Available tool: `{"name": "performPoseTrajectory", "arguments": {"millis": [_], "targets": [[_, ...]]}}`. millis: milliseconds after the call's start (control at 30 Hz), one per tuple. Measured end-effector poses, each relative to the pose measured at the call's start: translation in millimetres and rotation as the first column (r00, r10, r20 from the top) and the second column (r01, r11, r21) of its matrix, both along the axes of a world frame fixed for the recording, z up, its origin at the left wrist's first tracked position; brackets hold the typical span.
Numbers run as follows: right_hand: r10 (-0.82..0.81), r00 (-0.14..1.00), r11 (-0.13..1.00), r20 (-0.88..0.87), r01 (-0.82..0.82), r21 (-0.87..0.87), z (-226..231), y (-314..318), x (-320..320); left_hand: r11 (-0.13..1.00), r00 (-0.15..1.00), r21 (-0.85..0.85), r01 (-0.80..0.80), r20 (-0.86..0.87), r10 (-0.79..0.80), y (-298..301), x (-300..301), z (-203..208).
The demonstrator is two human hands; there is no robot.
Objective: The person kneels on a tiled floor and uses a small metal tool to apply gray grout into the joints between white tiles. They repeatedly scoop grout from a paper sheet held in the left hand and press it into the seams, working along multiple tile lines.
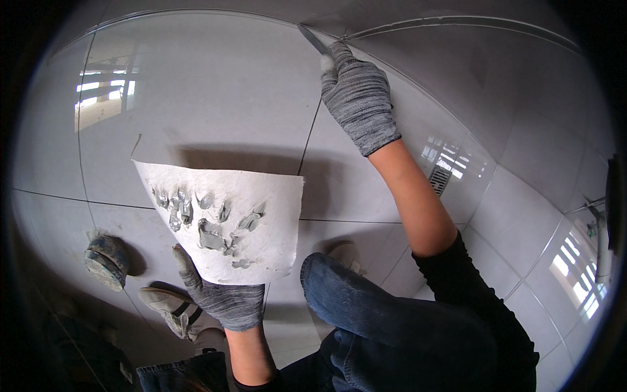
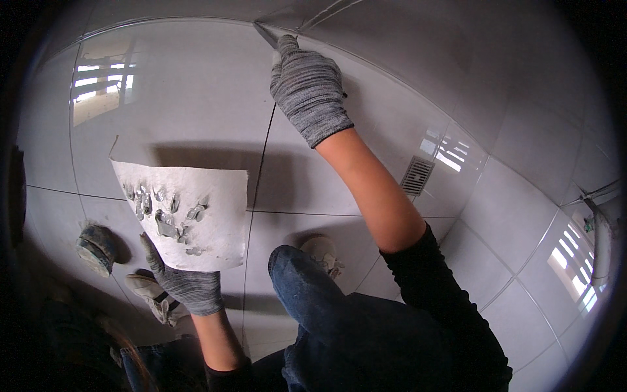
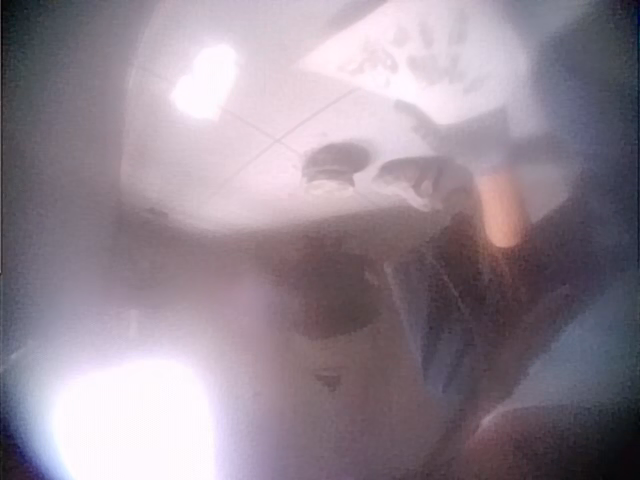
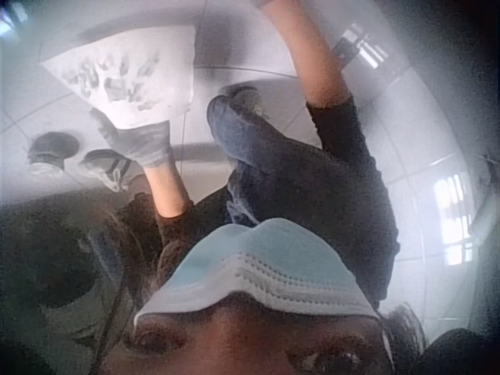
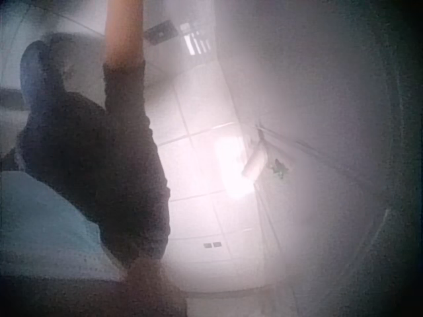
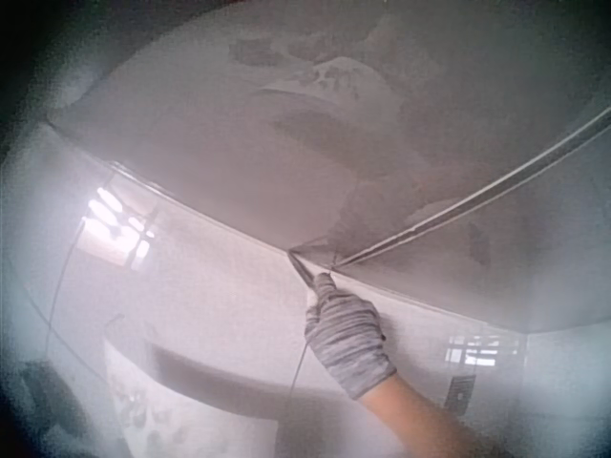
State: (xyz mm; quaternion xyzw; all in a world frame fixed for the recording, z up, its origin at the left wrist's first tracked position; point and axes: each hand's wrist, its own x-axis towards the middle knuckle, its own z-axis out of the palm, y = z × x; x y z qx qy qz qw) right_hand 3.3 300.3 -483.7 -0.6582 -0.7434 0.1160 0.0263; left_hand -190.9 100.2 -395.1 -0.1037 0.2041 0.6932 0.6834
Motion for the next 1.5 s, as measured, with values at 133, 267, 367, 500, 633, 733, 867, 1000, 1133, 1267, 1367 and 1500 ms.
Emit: {"name": "performPoseTrajectory", "arguments": {"millis": [133,267,367,500,633,733,867,1000,1133,1267,1367,1500], "targets": [[-0.011,1.000,1.000,0.022,0.011,0.019,-1.1,-3.0,3.4,0.993,1.000,-0.117,0.004,-0.016,-0.006,-2.5,-2.1,1.2],[-0.039,0.999,0.999,0.020,0.040,-0.021,0.1,-3.9,5.4,0.994,0.999,-0.108,-0.037,0.034,0.041,-5.0,-0.7,1.3],[-0.050,0.999,0.998,0.006,0.050,-0.043,2.0,-4.6,7.6,0.994,1.000,-0.110,-0.005,0.011,0.006,-5.7,-0.9,1.7],[-0.070,0.998,0.994,0.002,0.070,-0.082,1.9,-7.5,14.2,0.988,1.000,-0.153,0.014,-0.026,-0.018,-7.7,-3.9,1.4],[-0.050,0.997,0.999,-0.060,0.051,0.008,-3.0,-9.2,22.4,0.992,1.000,-0.126,0.008,-0.021,-0.010,-10.9,-5.8,-0.5],[-0.057,0.994,0.998,-0.094,0.055,-0.019,-5.6,-10.2,30.2,0.993,0.999,-0.115,-0.002,-0.037,-0.002,-12.0,-4.9,-1.0],[-0.059,0.990,0.998,-0.124,0.060,0.003,-7.0,-13.6,38.7,1.000,0.999,0.010,0.016,-0.035,-0.016,-10.4,-1.4,-0.4],[-0.046,0.979,0.997,-0.197,0.056,0.046,-8.7,-16.5,46.8,1.000,0.994,0.007,-0.022,0.111,0.021,-10.2,1.4,1.9],[-0.048,0.966,0.997,-0.253,0.063,0.052,-12.1,-16.4,55.3,0.997,1.000,-0.070,0.020,-0.016,-0.021,-11.9,1.2,3.4],[-0.037,0.964,0.998,-0.263,0.049,0.041,-16.4,-16.4,62.1,0.998,0.999,-0.039,0.040,-0.013,-0.040,-13.0,1.9,3.2],[-0.026,0.952,0.998,-0.306,0.040,0.038,-19.0,-16.5,67.0,0.999,0.999,0.011,0.030,-0.020,-0.030,-12.7,4.3,3.3],[0.005,0.945,0.998,-0.327,0.017,0.066,-23.2,-15.6,71.1,0.998,0.998,0.061,0.031,-0.065,-0.027,-11.5,7.9,3.3]]}}
